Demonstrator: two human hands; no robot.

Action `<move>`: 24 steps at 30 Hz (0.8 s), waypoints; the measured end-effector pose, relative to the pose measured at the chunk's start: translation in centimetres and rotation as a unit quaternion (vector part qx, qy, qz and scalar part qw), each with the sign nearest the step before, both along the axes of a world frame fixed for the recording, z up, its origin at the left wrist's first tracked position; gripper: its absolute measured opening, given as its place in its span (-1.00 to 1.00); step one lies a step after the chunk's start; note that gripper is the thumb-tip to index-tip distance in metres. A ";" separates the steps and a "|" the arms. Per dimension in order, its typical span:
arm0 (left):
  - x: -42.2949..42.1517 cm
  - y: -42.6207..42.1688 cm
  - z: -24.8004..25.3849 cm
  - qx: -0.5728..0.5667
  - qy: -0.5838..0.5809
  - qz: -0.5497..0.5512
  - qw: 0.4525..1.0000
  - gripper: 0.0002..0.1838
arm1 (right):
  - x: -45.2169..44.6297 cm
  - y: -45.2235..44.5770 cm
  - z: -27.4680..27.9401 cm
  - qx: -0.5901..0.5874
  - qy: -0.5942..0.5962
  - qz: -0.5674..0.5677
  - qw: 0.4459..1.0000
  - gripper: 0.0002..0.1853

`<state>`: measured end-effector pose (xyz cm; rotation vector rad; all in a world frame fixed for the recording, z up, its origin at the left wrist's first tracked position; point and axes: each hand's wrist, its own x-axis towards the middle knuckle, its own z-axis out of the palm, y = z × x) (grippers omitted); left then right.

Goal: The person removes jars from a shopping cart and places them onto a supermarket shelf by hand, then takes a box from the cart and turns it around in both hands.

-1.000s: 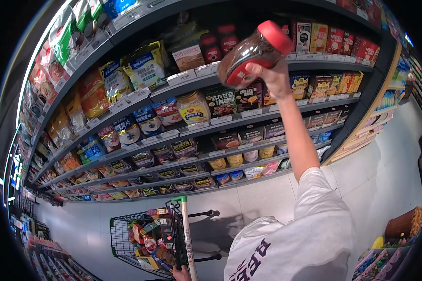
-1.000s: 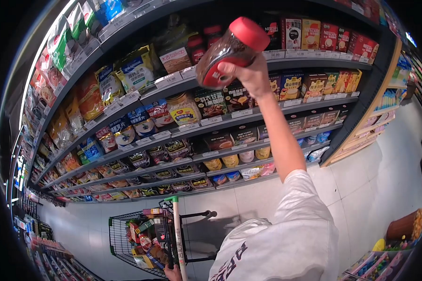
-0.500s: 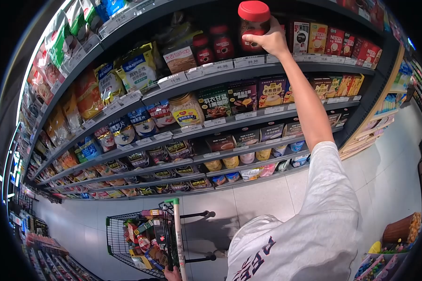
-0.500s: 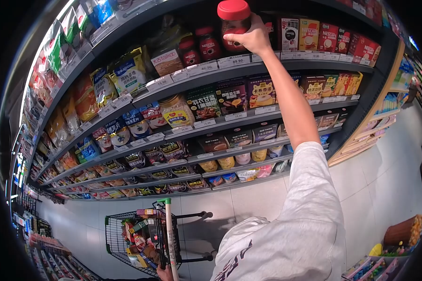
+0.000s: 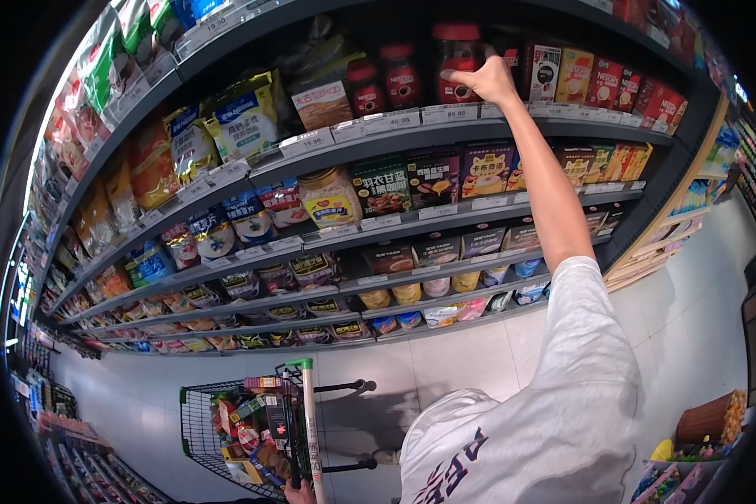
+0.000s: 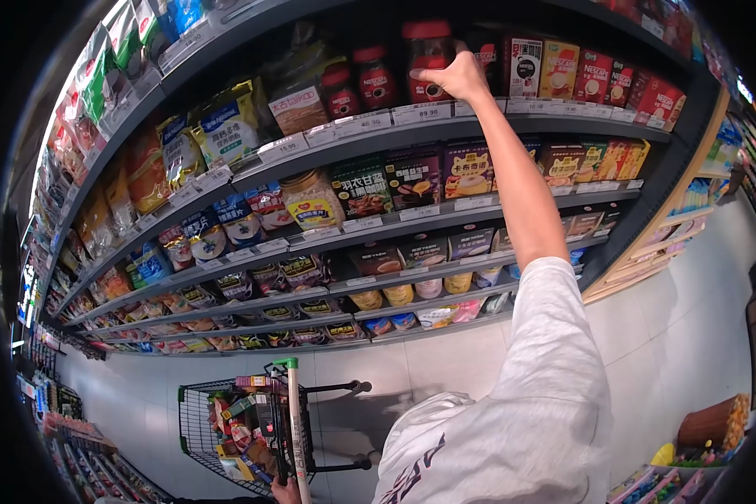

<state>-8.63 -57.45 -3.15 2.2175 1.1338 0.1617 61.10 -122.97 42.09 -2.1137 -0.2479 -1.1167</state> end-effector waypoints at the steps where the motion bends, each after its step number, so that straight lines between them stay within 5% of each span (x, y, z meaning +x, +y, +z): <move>1: 0.0 0.0 0.1 0.003 0.003 -0.001 1.000 -0.59 | 0.0 -0.1 0.0 0.000 0.005 0.002 1.000 -0.05; 11: 1.6 -2.8 4.3 0.015 0.038 0.005 0.999 -0.56 | -2.6 2.4 0.0 -0.066 0.078 -0.140 0.985 0.04; 24: 1.1 -2.7 3.8 0.032 0.057 0.020 0.998 -0.54 | -2.1 1.9 -0.3 -0.034 0.077 -0.116 0.990 -0.01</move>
